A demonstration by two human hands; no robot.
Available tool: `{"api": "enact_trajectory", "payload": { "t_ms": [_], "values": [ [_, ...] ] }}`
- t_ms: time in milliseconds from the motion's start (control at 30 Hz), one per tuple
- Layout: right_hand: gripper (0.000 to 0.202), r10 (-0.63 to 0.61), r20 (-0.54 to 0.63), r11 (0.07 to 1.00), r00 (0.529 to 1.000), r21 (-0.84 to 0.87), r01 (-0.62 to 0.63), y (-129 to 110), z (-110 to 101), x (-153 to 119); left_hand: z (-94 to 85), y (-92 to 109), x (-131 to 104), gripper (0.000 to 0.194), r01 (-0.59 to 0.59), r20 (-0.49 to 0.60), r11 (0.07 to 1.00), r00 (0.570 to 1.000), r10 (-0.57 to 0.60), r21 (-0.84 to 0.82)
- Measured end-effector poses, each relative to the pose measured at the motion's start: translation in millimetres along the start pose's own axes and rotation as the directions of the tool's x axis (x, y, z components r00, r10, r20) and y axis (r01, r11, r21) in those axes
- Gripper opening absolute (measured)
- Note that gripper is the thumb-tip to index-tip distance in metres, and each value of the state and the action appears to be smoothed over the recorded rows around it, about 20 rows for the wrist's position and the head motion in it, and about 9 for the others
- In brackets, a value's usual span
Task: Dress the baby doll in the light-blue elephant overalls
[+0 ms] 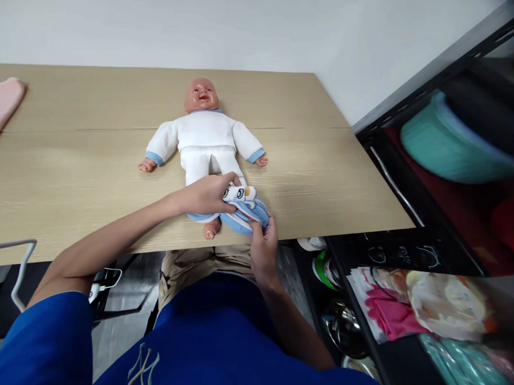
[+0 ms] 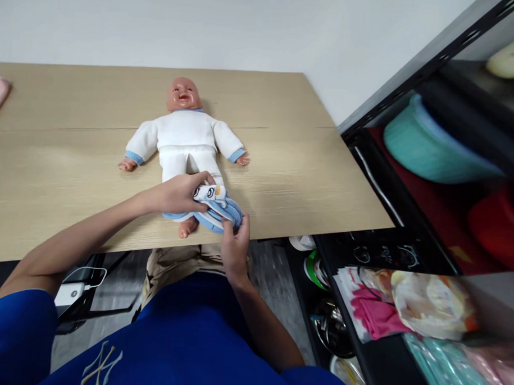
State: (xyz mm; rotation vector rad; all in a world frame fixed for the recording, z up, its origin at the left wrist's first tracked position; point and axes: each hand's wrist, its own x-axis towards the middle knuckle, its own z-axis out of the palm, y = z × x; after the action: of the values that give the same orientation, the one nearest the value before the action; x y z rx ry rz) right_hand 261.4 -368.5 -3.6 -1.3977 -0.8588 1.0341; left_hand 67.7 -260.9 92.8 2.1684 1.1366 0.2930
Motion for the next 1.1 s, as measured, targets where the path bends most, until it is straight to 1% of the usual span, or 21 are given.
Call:
{"api": "enact_trajectory", "payload": {
  "t_ms": [67,200,267,333,400,500,633,733,767,833,933,1000,1100],
  "values": [
    [0.035,-0.014,-0.020,0.999,1.000,0.038,0.015,-1.8,2.0,0.0,1.5,4.0,-3.5,0.061,-0.017,0.004,0.999,1.000,0.017,0.051],
    [0.030,-0.083,-0.055,0.996,0.995,0.035,0.085,-3.8,3.7,-2.5,0.4,11.0,-9.9,0.062,-0.036,0.048,0.985,0.998,0.029,0.166],
    [0.028,-0.114,-0.073,0.993,0.991,0.035,0.117,-4.3,3.7,-3.4,1.1,12.0,-11.3,0.064,-0.060,0.053,0.979,0.997,0.050,0.192],
    [0.029,-0.150,-0.101,0.988,0.984,0.033,0.154,-5.1,3.4,-3.5,3.3,10.1,-10.9,0.066,-0.079,0.044,0.982,0.996,0.073,0.171],
    [0.030,-0.182,-0.120,0.982,0.976,0.021,0.186,-6.5,2.8,-2.4,5.5,5.0,-8.9,0.068,-0.089,0.035,0.989,0.996,0.085,0.114],
    [0.030,-0.189,-0.074,0.981,0.979,0.037,0.192,-8.7,2.5,1.6,4.0,-6.7,-4.4,0.071,-0.097,0.040,0.995,0.995,0.096,0.019],
    [0.027,-0.139,0.038,0.978,0.990,0.162,0.131,-9.4,4.7,12.9,-7.3,-20.7,0.9,0.069,-0.132,0.094,0.984,0.985,0.143,-0.117],
    [0.031,-0.057,0.123,0.950,0.991,0.311,0.016,-10.0,7.2,23.5,-14.9,-24.6,3.1,0.065,-0.192,0.102,0.960,0.971,0.216,-0.202],
    [0.033,-0.032,0.152,0.934,0.988,0.357,-0.024,-10.7,7.9,26.6,-16.3,-24.6,3.4,0.063,-0.198,0.099,0.955,0.970,0.224,-0.223],
    [0.038,0.003,0.204,0.903,0.979,0.420,-0.090,-12.9,9.3,31.5,-17.7,-23.7,3.7,0.059,-0.173,0.106,0.955,0.973,0.203,-0.241],
    [0.035,0.024,0.232,0.883,0.972,0.452,-0.129,-15.9,10.7,35.8,-17.8,-22.7,4.0,0.054,-0.129,0.124,0.967,0.980,0.159,-0.222],
    [0.029,0.025,0.235,0.885,0.972,0.447,-0.130,-16.4,10.9,37.5,-17.2,-23.3,4.7,0.055,-0.130,0.120,0.967,0.980,0.159,-0.218],
    [0.024,0.006,0.234,0.907,0.972,0.408,-0.104,-15.1,10.2,39.1,-14.7,-25.1,6.2,0.057,-0.153,0.101,0.961,0.978,0.181,-0.232]
  ]
}}
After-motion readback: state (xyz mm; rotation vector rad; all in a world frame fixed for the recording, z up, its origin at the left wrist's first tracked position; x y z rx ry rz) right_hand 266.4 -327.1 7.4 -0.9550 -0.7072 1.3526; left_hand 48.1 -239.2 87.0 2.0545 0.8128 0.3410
